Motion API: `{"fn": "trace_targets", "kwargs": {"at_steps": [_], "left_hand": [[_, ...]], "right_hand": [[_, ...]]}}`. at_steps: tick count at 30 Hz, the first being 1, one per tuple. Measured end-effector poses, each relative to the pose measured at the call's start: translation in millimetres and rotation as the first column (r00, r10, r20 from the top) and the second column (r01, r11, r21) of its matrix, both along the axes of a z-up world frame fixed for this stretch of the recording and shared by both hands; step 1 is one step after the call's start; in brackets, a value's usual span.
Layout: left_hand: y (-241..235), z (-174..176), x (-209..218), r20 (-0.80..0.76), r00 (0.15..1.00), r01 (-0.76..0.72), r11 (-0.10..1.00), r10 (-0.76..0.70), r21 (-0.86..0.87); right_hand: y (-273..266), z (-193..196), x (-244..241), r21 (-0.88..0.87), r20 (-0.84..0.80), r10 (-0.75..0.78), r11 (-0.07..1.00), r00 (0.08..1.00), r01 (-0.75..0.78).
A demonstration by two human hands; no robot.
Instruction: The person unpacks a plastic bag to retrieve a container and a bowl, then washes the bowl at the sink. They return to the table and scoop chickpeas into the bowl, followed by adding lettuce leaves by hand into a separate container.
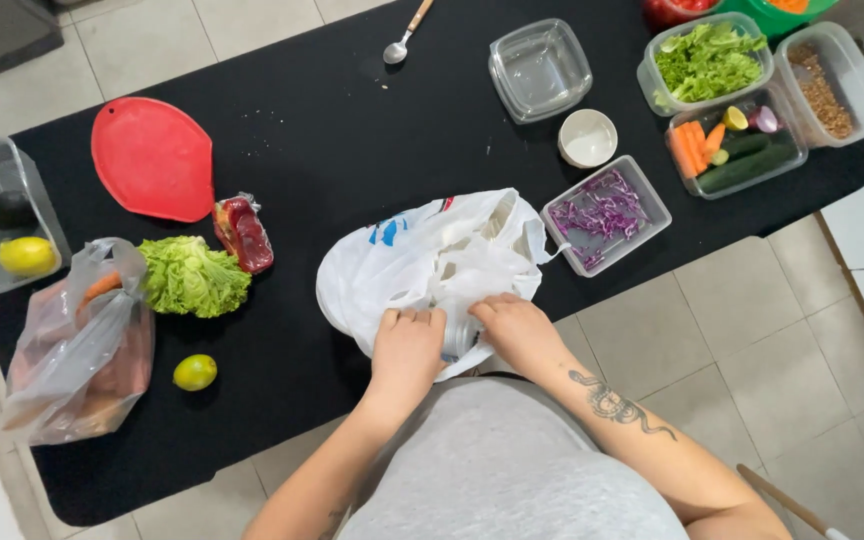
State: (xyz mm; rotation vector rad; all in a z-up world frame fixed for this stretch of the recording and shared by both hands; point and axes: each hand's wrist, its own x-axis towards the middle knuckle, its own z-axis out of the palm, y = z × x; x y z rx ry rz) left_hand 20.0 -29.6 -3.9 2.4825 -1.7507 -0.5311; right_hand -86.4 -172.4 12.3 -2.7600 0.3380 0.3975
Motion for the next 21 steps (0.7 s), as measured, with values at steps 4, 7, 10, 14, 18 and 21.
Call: {"fn": "trace_targets", "kwargs": {"at_steps": [4,7,10,14,18,21], "left_hand": [[14,0,-5,-0.012,1.000,-0.028,0.996,0.029,0.083],[28,-36,-5,0.047,0.999,-0.020,0.982,0.011,0.189],[40,-41,-7,0.098,0.993,-0.072,0.988,0.059,0.136],[41,-31,-14,0.106,0.993,-0.072,0.986,0.057,0.148],[31,-58,-19,0.078,0.992,-0.102,0.995,0.100,0.018],[20,-88,-27,0.143,0.984,-0.095,0.993,0.105,-0.075]], "right_hand": [[0,-13,-10,-0.101,-0.119,0.049,0.993,0.992,-0.061],[5,-4,-2,-0.093,-0.149,0.000,0.996,0.989,-0.014],[7,-2,2,-0.086,-0.105,0.045,0.995,0.993,-0.055],[7,-7,1,-0.066,-0.107,0.032,0.997,0.994,-0.039],[3,-51,-13,-0.118,-0.069,0.093,0.988,0.993,-0.101],[2,-60,-16,-0.168,-0.035,0.111,0.979,0.993,-0.115]]}}
